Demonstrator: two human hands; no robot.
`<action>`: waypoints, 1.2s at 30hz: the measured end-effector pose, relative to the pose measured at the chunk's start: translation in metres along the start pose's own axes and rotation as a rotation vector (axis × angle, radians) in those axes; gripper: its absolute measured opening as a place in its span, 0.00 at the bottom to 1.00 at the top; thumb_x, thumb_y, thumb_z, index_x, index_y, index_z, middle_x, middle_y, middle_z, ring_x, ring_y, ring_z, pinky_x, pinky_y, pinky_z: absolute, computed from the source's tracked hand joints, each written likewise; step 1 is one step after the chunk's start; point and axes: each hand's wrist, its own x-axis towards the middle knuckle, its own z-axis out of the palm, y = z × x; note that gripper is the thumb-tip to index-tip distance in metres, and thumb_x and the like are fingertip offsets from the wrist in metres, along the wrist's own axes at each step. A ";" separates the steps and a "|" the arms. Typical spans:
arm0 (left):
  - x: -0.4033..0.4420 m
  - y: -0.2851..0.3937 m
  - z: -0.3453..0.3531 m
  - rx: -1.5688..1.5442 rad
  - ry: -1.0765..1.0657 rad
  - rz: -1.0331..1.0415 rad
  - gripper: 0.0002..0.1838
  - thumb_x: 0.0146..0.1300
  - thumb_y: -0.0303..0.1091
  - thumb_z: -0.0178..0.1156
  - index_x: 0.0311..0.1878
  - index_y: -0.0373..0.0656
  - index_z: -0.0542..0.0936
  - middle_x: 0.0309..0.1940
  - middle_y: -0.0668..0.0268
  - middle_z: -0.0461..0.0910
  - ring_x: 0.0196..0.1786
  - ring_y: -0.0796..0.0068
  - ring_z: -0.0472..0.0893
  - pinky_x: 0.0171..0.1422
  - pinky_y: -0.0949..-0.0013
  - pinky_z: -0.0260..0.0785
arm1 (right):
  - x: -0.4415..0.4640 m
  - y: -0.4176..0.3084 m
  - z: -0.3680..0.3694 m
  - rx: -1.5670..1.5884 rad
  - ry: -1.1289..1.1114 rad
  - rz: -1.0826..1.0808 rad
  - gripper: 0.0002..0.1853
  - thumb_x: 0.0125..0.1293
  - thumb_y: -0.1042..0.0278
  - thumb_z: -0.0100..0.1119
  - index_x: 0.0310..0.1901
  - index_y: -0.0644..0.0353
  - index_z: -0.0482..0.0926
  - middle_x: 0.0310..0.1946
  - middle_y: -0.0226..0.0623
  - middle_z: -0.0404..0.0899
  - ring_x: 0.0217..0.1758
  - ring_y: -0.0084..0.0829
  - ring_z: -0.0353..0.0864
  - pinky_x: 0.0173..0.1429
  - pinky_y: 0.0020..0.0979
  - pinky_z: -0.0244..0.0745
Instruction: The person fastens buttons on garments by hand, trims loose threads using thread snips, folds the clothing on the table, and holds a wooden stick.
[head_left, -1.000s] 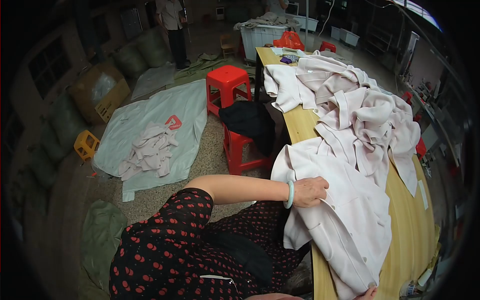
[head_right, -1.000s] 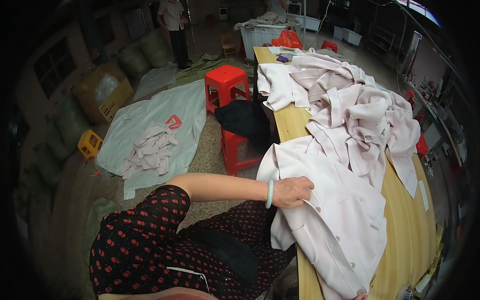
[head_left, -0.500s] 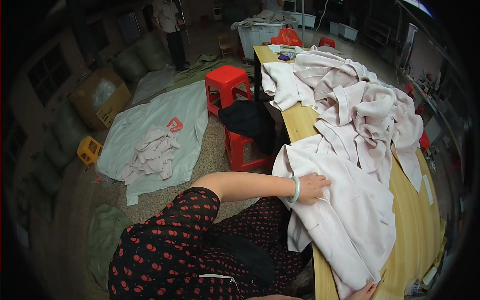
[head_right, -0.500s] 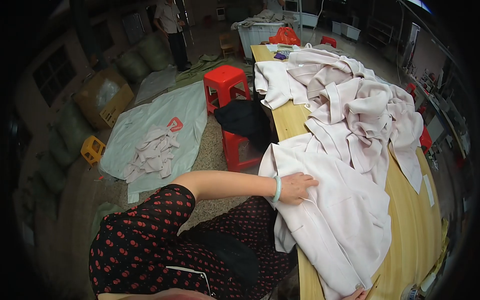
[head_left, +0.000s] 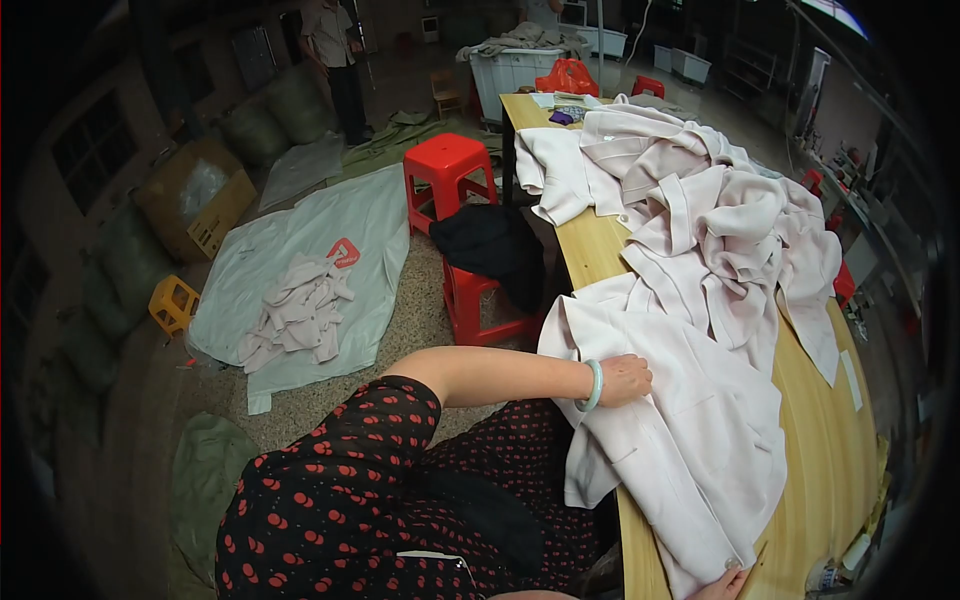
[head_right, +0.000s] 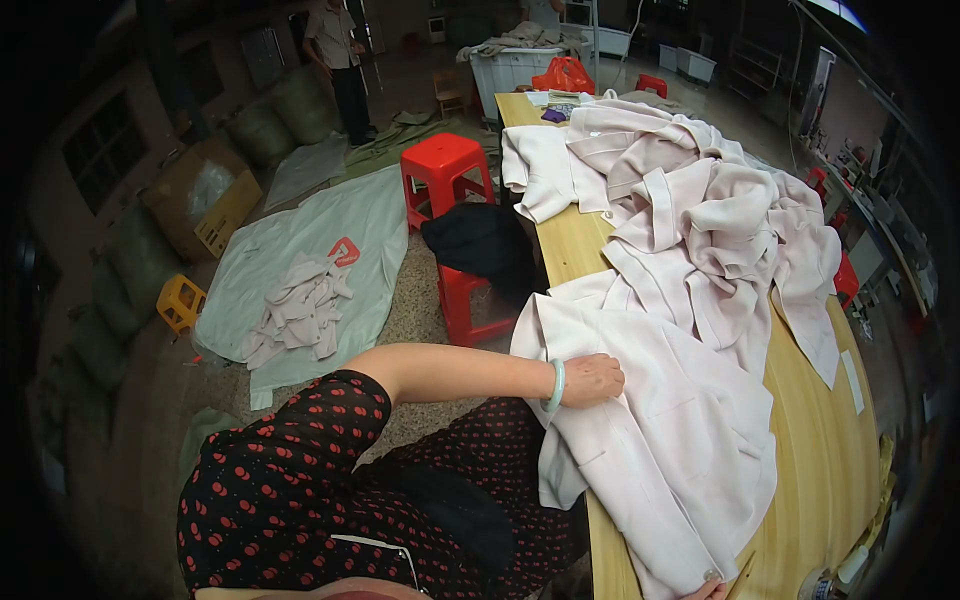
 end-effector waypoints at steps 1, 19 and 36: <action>0.001 0.000 0.002 -0.048 0.030 -0.033 0.05 0.47 0.27 0.53 0.29 0.43 0.75 0.34 0.65 0.74 0.42 0.65 0.72 0.50 0.66 0.63 | 0.000 0.001 0.000 -0.001 -0.002 -0.008 0.18 0.65 0.67 0.48 0.47 0.78 0.72 0.41 0.52 0.76 0.40 0.37 0.76 0.44 0.32 0.74; 0.031 0.004 -0.061 -0.244 -0.238 -0.134 0.11 0.42 0.26 0.54 0.34 0.38 0.71 0.31 0.53 0.76 0.39 0.55 0.75 0.43 0.58 0.66 | 0.000 -0.005 -0.002 0.048 0.028 0.123 0.16 0.63 0.66 0.52 0.44 0.73 0.74 0.40 0.49 0.76 0.41 0.37 0.74 0.45 0.33 0.71; -0.012 -0.002 -0.081 -0.176 -0.005 -0.132 0.08 0.47 0.27 0.53 0.34 0.40 0.72 0.34 0.58 0.73 0.42 0.57 0.73 0.45 0.58 0.66 | 0.016 0.055 0.019 -0.305 -0.139 -0.042 0.11 0.63 0.67 0.49 0.40 0.68 0.74 0.30 0.43 0.75 0.32 0.35 0.72 0.41 0.33 0.68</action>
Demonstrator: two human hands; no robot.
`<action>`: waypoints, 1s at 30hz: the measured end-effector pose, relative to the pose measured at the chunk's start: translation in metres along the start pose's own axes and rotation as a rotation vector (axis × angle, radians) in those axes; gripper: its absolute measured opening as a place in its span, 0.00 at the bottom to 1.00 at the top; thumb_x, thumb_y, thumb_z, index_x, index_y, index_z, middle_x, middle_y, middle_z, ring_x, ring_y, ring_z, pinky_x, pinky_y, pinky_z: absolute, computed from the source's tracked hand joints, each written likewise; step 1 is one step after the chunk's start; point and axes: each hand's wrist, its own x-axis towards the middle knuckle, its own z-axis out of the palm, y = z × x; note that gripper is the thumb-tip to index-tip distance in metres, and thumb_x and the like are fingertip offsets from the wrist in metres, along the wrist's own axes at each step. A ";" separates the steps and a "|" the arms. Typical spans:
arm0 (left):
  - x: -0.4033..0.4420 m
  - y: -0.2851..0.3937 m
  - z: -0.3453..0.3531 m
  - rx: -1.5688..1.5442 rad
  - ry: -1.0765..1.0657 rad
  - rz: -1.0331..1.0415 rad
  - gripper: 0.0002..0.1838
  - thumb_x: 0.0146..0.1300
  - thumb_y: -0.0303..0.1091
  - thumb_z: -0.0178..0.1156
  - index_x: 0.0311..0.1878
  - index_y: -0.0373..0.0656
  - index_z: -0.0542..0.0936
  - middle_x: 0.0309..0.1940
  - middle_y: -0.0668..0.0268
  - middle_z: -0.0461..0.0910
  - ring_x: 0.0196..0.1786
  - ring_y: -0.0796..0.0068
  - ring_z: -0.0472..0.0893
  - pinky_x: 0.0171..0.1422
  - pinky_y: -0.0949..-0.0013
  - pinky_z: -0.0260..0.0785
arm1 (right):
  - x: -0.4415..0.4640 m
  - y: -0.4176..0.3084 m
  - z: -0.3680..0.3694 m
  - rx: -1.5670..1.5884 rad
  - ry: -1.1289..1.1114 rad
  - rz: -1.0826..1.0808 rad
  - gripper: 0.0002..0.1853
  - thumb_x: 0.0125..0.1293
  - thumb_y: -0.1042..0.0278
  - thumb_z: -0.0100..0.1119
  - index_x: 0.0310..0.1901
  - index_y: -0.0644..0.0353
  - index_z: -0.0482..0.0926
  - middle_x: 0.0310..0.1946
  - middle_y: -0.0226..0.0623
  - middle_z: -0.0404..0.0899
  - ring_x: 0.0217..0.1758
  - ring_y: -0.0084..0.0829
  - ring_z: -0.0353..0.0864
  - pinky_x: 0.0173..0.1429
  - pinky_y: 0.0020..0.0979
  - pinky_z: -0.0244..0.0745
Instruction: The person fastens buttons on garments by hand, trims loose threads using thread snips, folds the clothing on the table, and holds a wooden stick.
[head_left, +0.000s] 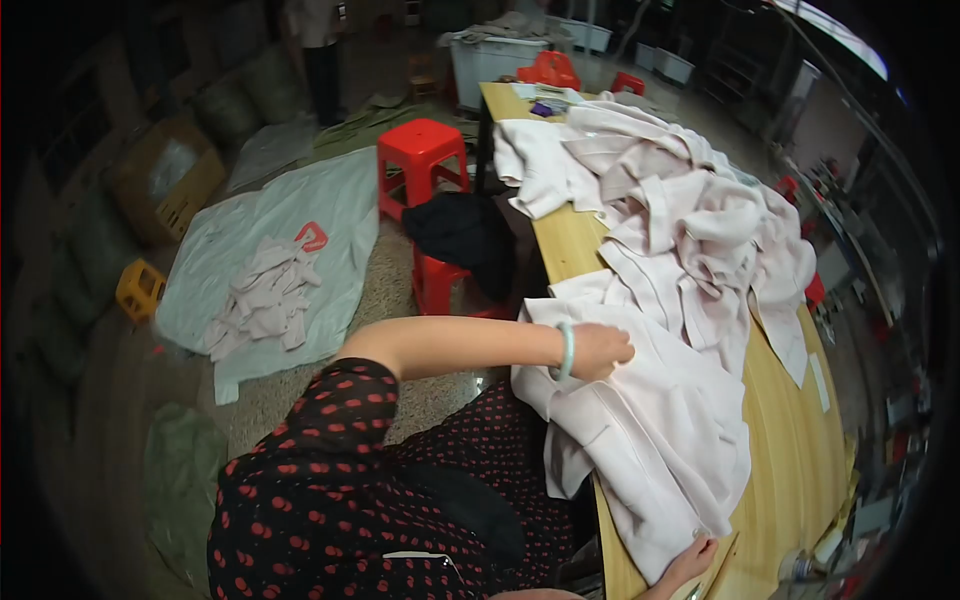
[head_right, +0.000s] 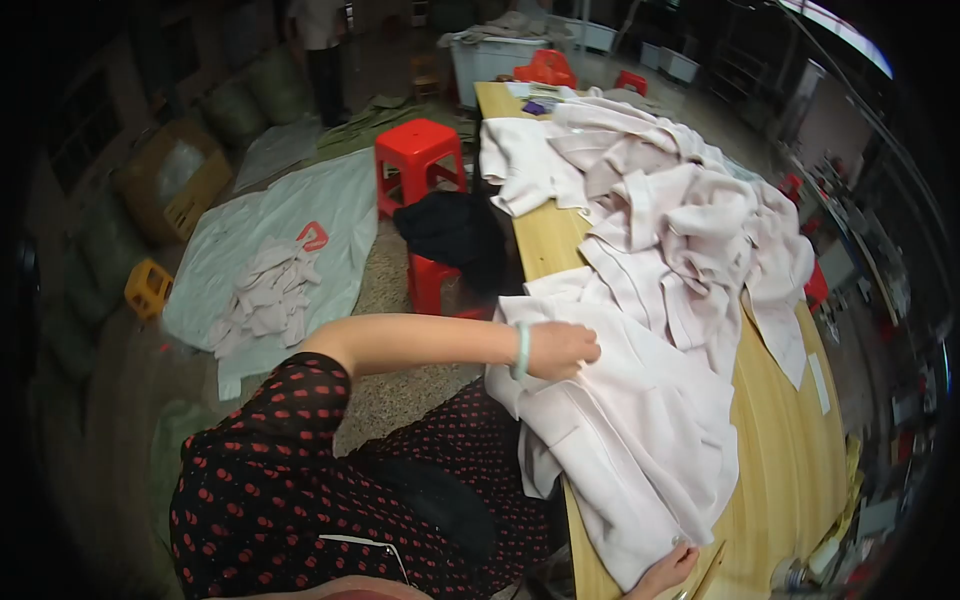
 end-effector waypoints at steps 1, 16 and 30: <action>-0.002 0.008 -0.022 0.023 0.189 0.167 0.06 0.49 0.26 0.53 0.32 0.40 0.72 0.32 0.59 0.70 0.40 0.59 0.72 0.43 0.60 0.66 | -0.006 -0.002 -0.001 -0.004 0.008 0.033 0.12 0.63 0.67 0.49 0.41 0.67 0.74 0.30 0.41 0.75 0.32 0.33 0.72 0.40 0.33 0.67; -0.081 0.153 -0.195 -0.065 0.792 0.754 0.17 0.63 0.36 0.49 0.50 0.33 0.68 0.42 0.51 0.72 0.47 0.61 0.74 0.52 0.63 0.67 | 0.007 -0.284 -0.163 0.575 0.462 -0.879 0.12 0.65 0.72 0.46 0.46 0.67 0.73 0.42 0.38 0.74 0.43 0.29 0.72 0.47 0.26 0.67; -0.097 0.170 -0.188 -0.339 0.639 0.759 0.17 0.63 0.37 0.50 0.47 0.32 0.70 0.39 0.51 0.74 0.43 0.61 0.76 0.48 0.65 0.69 | -0.074 -0.355 -0.058 0.691 -0.811 -1.264 0.12 0.62 0.73 0.48 0.47 0.67 0.72 0.44 0.41 0.73 0.46 0.32 0.71 0.49 0.29 0.66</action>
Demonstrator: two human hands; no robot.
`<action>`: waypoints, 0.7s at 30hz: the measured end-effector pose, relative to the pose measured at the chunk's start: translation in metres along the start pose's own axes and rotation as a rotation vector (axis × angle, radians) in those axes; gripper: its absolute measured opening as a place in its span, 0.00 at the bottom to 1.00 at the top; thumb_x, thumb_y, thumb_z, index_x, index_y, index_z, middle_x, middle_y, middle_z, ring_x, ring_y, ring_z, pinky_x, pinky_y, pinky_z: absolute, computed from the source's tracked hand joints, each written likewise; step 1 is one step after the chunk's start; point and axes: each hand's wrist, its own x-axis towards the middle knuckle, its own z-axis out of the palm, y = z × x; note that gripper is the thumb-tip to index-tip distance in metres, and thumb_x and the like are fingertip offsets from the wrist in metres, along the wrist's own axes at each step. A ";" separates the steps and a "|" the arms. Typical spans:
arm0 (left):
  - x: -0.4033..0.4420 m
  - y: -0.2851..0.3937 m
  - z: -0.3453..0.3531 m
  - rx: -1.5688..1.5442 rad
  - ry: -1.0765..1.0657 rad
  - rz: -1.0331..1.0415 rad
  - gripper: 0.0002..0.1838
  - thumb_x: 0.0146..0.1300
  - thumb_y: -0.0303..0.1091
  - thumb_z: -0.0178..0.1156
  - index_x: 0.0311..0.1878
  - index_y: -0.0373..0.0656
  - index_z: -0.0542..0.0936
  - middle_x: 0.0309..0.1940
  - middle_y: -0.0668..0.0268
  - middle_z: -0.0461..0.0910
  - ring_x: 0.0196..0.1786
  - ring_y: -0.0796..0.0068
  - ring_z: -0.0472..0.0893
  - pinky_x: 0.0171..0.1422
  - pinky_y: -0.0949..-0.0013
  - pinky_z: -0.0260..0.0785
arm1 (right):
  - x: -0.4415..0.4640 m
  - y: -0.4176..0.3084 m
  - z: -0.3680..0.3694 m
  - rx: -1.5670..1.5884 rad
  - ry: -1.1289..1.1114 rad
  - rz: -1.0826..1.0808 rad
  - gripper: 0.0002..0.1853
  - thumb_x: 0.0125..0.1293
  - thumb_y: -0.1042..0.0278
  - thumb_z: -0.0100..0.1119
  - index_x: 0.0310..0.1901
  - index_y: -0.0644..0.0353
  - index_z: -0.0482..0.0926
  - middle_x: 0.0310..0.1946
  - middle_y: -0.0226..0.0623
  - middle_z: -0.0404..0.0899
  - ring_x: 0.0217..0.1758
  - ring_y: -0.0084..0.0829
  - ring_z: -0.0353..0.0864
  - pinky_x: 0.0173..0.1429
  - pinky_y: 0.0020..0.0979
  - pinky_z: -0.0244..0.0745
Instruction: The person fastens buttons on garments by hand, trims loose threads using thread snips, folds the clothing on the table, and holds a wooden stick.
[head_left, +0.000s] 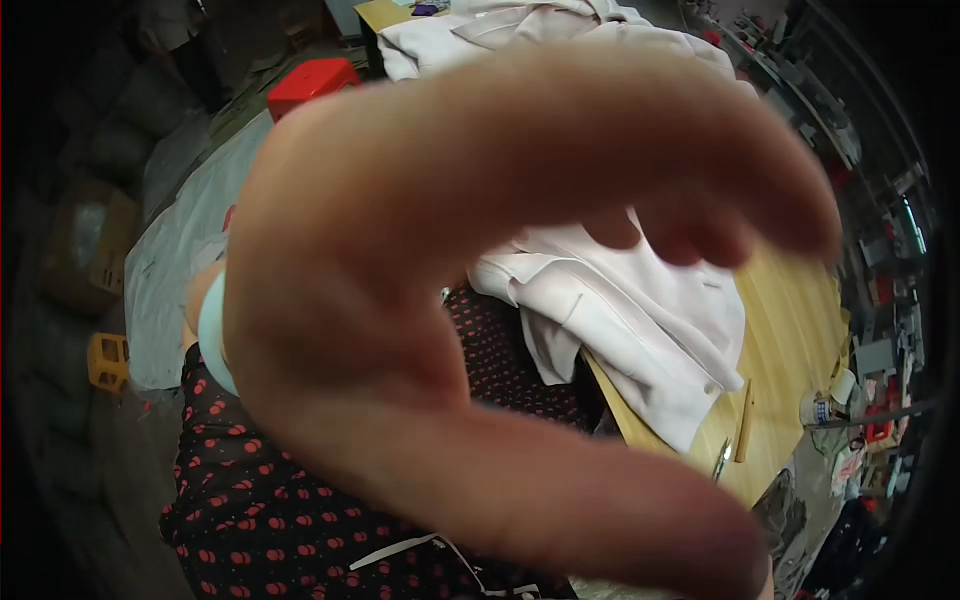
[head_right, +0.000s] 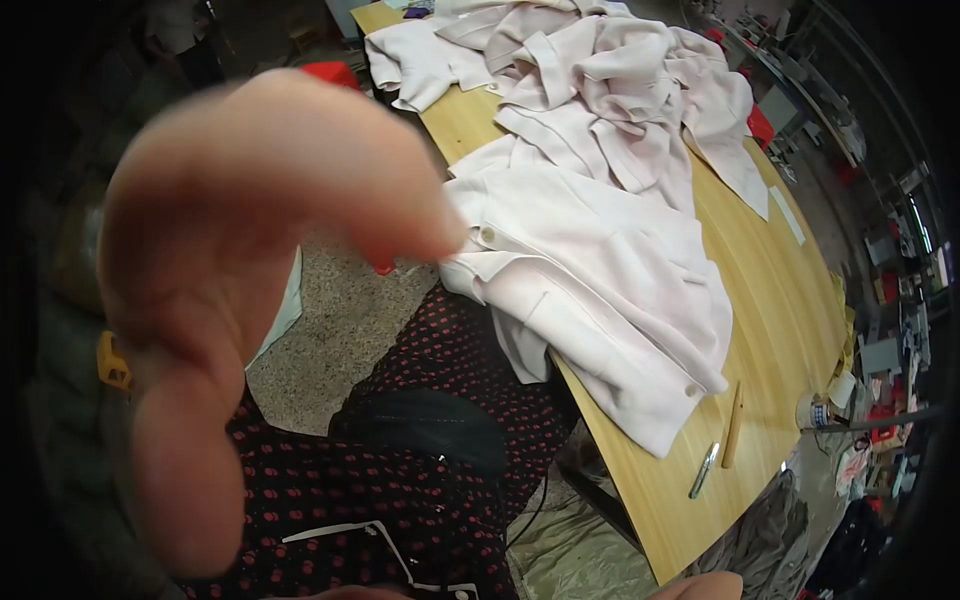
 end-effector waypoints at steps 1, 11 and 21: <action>-0.002 0.001 0.002 -0.026 0.010 -0.016 0.17 0.63 0.37 0.50 0.47 0.32 0.70 0.39 0.52 0.74 0.43 0.61 0.76 0.48 0.65 0.69 | -0.002 0.009 0.007 0.011 -0.007 0.039 0.13 0.62 0.73 0.48 0.47 0.67 0.72 0.44 0.41 0.73 0.46 0.32 0.71 0.50 0.29 0.66; -0.006 0.007 -0.007 -0.150 0.071 -0.076 0.17 0.64 0.38 0.50 0.44 0.31 0.72 0.37 0.52 0.76 0.41 0.62 0.77 0.45 0.66 0.70 | 0.020 0.140 0.087 -0.114 -0.100 0.370 0.14 0.60 0.73 0.50 0.47 0.67 0.72 0.46 0.43 0.72 0.49 0.35 0.70 0.51 0.31 0.66; -0.021 -0.005 -0.026 -0.236 0.063 -0.131 0.18 0.64 0.39 0.51 0.42 0.30 0.74 0.35 0.52 0.77 0.38 0.62 0.78 0.42 0.67 0.72 | 0.130 0.261 0.156 -0.334 -0.123 0.432 0.15 0.58 0.73 0.52 0.47 0.67 0.72 0.47 0.46 0.71 0.51 0.37 0.69 0.53 0.33 0.65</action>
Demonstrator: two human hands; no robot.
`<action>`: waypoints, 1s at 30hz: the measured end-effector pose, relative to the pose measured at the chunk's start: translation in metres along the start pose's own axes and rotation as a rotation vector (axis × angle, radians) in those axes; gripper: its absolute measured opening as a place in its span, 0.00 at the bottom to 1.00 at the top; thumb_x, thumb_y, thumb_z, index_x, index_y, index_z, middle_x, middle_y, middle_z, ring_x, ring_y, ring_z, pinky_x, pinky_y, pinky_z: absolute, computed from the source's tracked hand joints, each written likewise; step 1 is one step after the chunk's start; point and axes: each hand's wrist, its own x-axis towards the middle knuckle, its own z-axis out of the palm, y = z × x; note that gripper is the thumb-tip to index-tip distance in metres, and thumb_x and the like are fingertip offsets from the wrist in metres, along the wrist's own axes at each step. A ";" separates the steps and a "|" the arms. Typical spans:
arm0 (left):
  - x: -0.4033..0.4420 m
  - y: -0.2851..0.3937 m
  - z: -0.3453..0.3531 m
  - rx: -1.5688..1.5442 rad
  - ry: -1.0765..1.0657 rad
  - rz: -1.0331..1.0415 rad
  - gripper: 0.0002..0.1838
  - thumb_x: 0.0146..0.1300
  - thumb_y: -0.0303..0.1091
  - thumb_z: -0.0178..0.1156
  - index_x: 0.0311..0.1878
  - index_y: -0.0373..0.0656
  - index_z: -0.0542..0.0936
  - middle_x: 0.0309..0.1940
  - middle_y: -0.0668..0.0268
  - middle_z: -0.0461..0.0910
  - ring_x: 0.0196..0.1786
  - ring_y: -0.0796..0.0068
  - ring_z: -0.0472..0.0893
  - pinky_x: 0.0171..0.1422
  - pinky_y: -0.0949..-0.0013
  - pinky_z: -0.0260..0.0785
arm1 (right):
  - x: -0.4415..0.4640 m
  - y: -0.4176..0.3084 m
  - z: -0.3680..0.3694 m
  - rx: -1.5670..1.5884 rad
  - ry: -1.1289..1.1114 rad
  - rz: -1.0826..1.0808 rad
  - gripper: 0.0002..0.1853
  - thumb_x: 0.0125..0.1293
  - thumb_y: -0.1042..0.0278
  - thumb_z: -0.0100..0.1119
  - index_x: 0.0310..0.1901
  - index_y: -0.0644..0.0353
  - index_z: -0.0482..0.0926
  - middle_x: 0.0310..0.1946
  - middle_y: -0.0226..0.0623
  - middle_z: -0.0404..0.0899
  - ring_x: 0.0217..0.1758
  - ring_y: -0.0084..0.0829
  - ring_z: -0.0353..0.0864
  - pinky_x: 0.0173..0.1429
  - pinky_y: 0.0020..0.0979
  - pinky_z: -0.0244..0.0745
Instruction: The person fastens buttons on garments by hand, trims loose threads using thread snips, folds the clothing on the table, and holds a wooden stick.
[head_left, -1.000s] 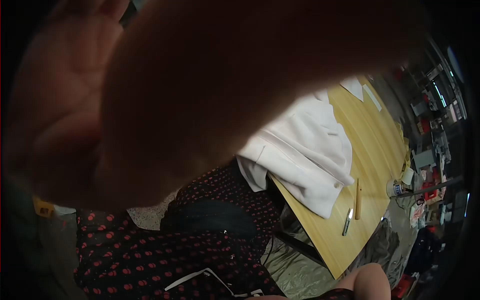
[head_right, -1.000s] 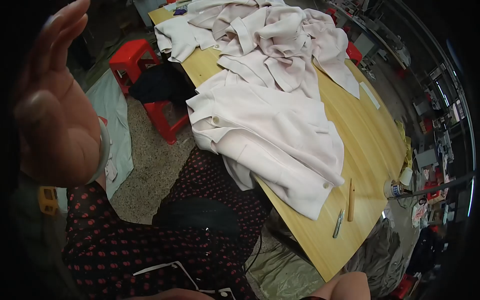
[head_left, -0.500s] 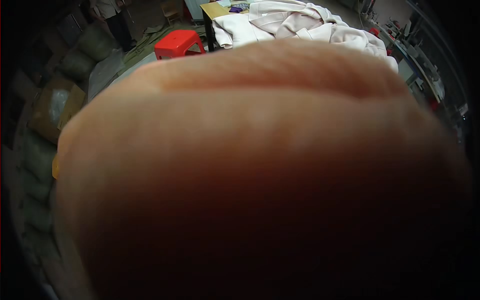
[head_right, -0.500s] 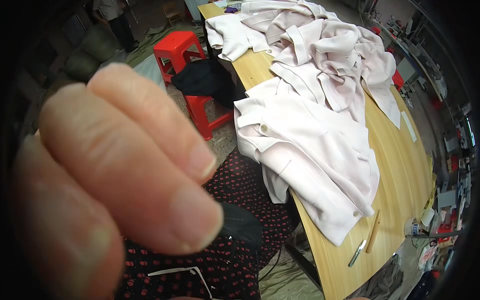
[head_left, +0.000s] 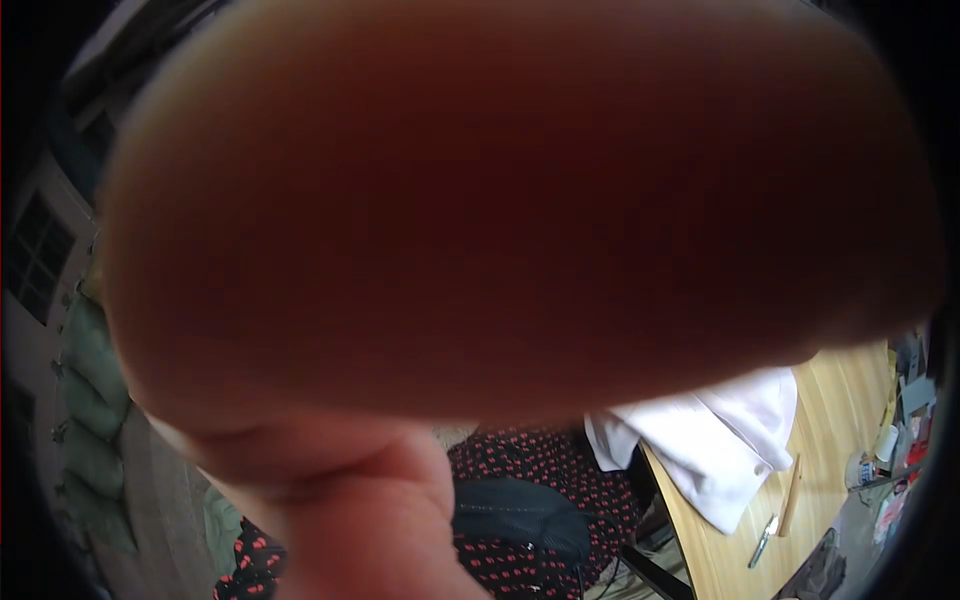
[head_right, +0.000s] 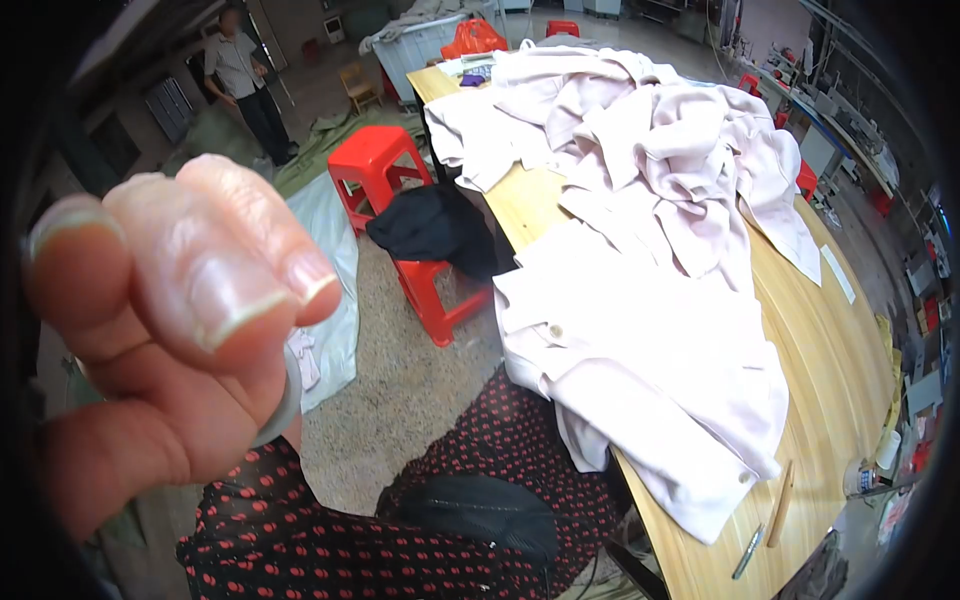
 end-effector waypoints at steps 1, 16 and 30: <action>0.000 -0.002 -0.003 0.000 0.001 -0.013 0.18 0.64 0.40 0.51 0.42 0.30 0.74 0.35 0.52 0.78 0.38 0.62 0.78 0.41 0.67 0.72 | 0.015 0.001 0.002 -0.012 0.012 0.005 0.15 0.58 0.73 0.52 0.47 0.67 0.72 0.47 0.46 0.71 0.51 0.37 0.69 0.53 0.33 0.65; -0.123 -0.004 -0.065 0.604 0.562 -0.932 0.08 0.60 0.27 0.53 0.41 0.35 0.77 0.30 0.65 0.79 0.34 0.79 0.78 0.39 0.76 0.70 | 0.235 0.033 0.018 -0.219 0.098 0.109 0.17 0.55 0.73 0.54 0.47 0.67 0.72 0.49 0.49 0.70 0.54 0.40 0.68 0.56 0.36 0.64; -0.312 0.191 -0.352 1.193 1.505 -1.298 0.22 0.56 0.30 0.51 0.53 0.31 0.60 0.25 0.58 0.74 0.18 0.71 0.74 0.16 0.71 0.65 | 0.114 0.027 -0.126 0.036 0.562 -0.003 0.19 0.53 0.73 0.57 0.48 0.67 0.72 0.51 0.52 0.68 0.57 0.43 0.67 0.58 0.39 0.64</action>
